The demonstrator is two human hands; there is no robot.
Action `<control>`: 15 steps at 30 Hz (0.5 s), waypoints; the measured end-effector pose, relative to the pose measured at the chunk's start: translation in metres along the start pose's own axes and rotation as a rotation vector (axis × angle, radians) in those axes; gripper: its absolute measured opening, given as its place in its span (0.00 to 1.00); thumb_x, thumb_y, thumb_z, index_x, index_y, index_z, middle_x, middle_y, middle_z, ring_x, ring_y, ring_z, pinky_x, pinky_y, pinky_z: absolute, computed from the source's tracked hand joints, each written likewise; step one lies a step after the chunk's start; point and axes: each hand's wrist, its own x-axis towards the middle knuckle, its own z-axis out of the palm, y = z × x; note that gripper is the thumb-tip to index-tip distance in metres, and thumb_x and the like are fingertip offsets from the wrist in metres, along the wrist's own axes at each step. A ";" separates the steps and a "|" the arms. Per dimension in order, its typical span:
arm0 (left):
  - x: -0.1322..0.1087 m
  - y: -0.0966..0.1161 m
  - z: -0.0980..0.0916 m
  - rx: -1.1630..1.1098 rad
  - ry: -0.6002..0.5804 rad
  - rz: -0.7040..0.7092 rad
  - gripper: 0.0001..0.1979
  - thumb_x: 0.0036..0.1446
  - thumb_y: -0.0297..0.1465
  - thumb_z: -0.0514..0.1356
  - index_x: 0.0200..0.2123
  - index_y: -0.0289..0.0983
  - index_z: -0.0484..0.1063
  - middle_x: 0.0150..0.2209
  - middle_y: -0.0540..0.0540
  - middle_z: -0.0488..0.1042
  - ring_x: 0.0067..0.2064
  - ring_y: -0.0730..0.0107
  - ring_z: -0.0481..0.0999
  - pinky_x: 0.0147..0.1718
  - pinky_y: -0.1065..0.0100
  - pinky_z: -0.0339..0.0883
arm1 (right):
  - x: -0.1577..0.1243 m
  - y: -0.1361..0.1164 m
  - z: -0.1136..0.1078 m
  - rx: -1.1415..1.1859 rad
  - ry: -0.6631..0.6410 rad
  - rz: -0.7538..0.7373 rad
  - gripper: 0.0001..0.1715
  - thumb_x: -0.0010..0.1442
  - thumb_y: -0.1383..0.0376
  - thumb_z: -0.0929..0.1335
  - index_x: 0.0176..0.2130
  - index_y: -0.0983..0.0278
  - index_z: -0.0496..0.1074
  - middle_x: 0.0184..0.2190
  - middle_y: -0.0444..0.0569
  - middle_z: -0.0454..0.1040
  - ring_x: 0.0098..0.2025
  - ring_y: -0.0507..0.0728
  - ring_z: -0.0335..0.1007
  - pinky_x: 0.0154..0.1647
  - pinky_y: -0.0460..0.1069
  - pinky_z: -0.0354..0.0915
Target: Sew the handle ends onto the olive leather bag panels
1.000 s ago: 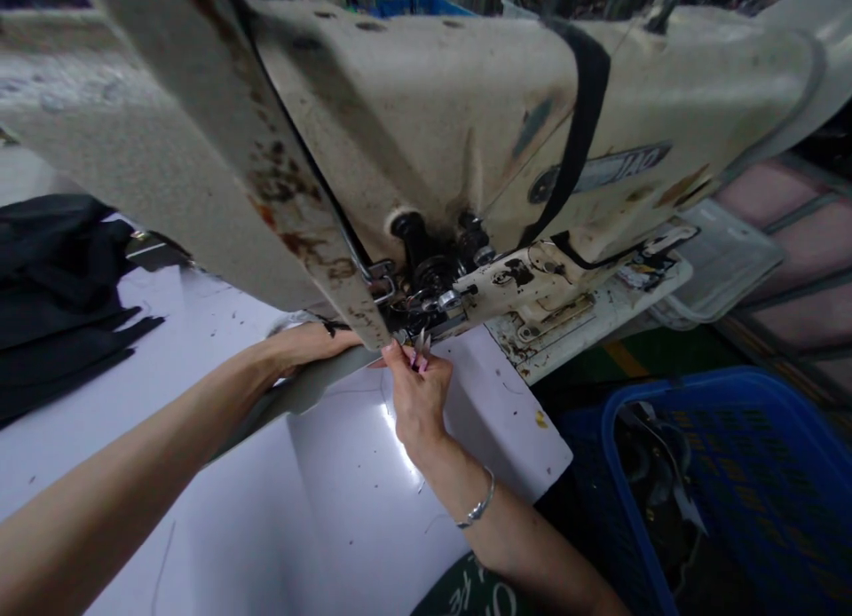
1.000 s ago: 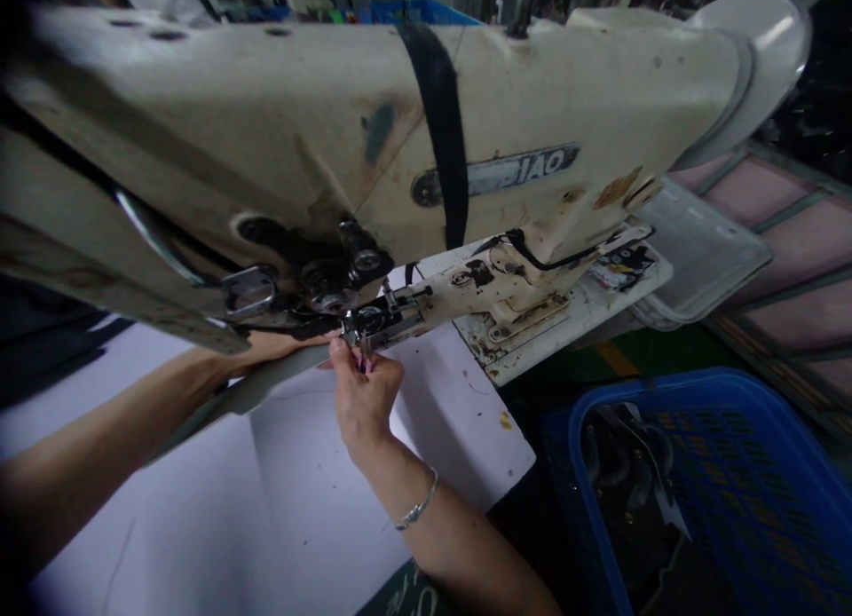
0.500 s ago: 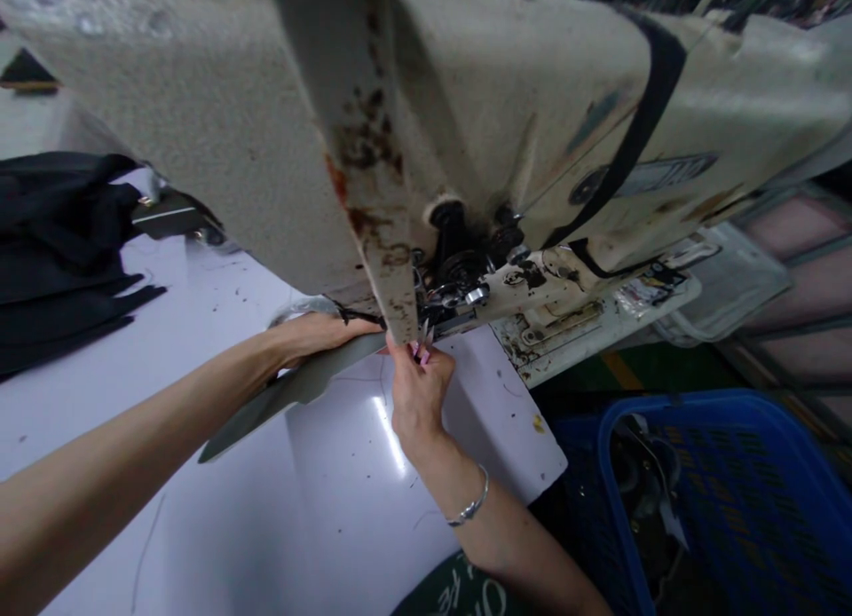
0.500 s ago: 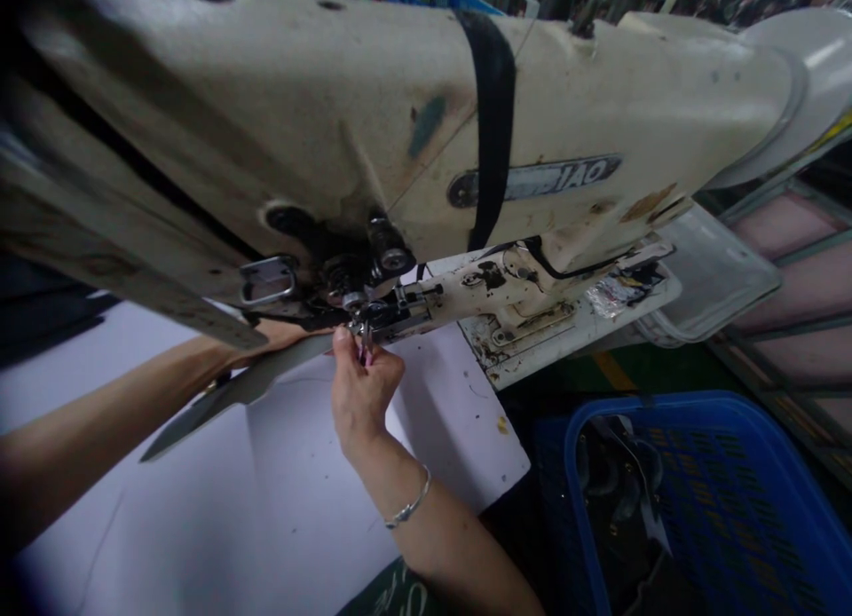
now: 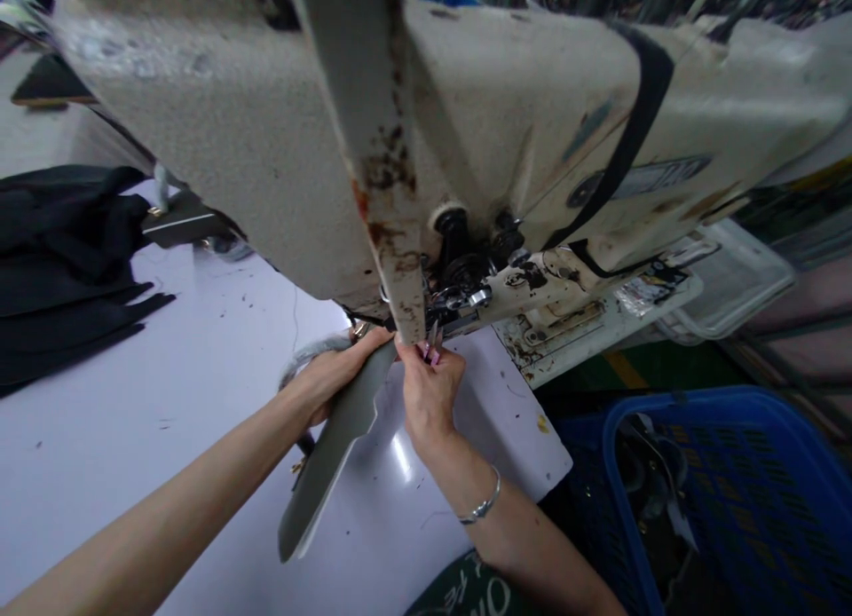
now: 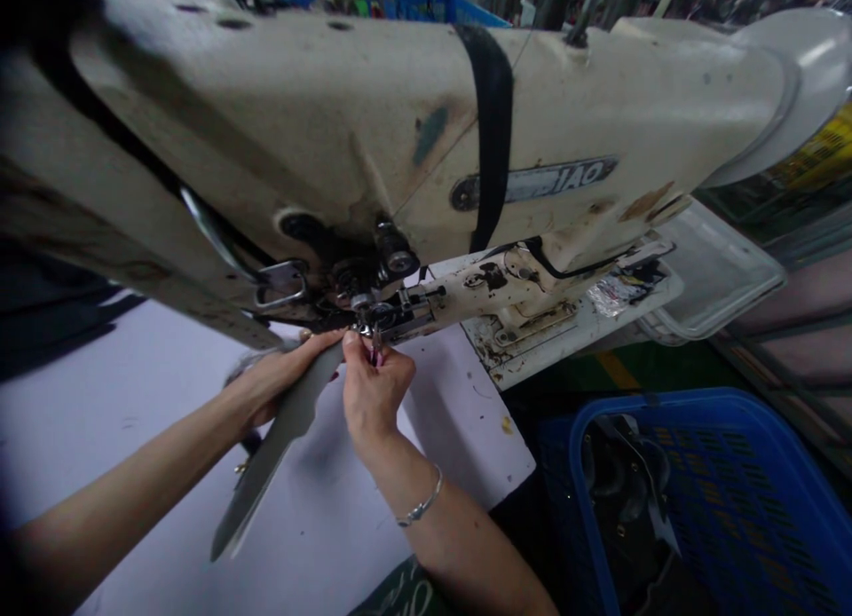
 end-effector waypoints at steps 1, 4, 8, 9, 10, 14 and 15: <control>-0.006 -0.002 0.005 -0.024 -0.003 -0.016 0.26 0.43 0.50 0.75 0.34 0.33 0.79 0.23 0.41 0.79 0.19 0.60 0.77 0.14 0.68 0.69 | 0.001 0.000 -0.001 -0.002 -0.001 -0.004 0.21 0.58 0.57 0.72 0.20 0.62 0.67 0.20 0.42 0.65 0.26 0.52 0.60 0.28 0.47 0.61; -0.019 -0.007 0.019 -0.141 0.018 0.031 0.24 0.45 0.50 0.74 0.34 0.36 0.79 0.20 0.45 0.76 0.16 0.63 0.73 0.12 0.68 0.68 | 0.002 -0.001 -0.004 -0.001 -0.010 -0.010 0.21 0.57 0.58 0.72 0.19 0.62 0.67 0.19 0.42 0.64 0.25 0.52 0.59 0.26 0.46 0.59; -0.030 -0.018 0.041 -0.310 0.023 0.061 0.23 0.47 0.50 0.73 0.36 0.37 0.78 0.22 0.46 0.77 0.17 0.66 0.73 0.14 0.69 0.69 | 0.006 -0.007 -0.015 -0.012 -0.076 0.025 0.22 0.56 0.58 0.73 0.17 0.62 0.68 0.15 0.40 0.61 0.21 0.50 0.56 0.22 0.46 0.55; -0.032 -0.021 0.047 -0.363 0.022 0.061 0.23 0.48 0.50 0.73 0.37 0.37 0.78 0.24 0.46 0.78 0.19 0.66 0.75 0.16 0.70 0.70 | 0.008 -0.009 -0.018 -0.022 -0.100 0.033 0.22 0.55 0.59 0.74 0.16 0.63 0.68 0.14 0.40 0.61 0.20 0.50 0.55 0.22 0.46 0.55; -0.034 -0.024 0.053 -0.422 0.026 0.064 0.23 0.48 0.50 0.73 0.38 0.37 0.79 0.26 0.45 0.80 0.21 0.65 0.77 0.18 0.70 0.72 | 0.010 -0.012 -0.022 -0.031 -0.124 0.039 0.21 0.55 0.59 0.74 0.16 0.63 0.69 0.14 0.39 0.61 0.20 0.50 0.56 0.22 0.46 0.55; -0.038 -0.032 0.076 -0.639 0.052 0.089 0.24 0.51 0.48 0.71 0.42 0.36 0.80 0.32 0.43 0.82 0.29 0.63 0.82 0.27 0.69 0.77 | 0.019 -0.022 -0.034 -0.031 -0.197 0.099 0.13 0.50 0.61 0.75 0.20 0.64 0.76 0.16 0.41 0.68 0.21 0.51 0.61 0.25 0.47 0.60; -0.039 -0.033 0.081 -0.679 0.059 0.099 0.24 0.52 0.48 0.71 0.43 0.36 0.80 0.33 0.43 0.83 0.30 0.63 0.83 0.29 0.69 0.78 | 0.021 -0.024 -0.036 -0.029 -0.206 0.118 0.11 0.49 0.61 0.76 0.21 0.64 0.77 0.17 0.42 0.70 0.21 0.51 0.63 0.26 0.47 0.62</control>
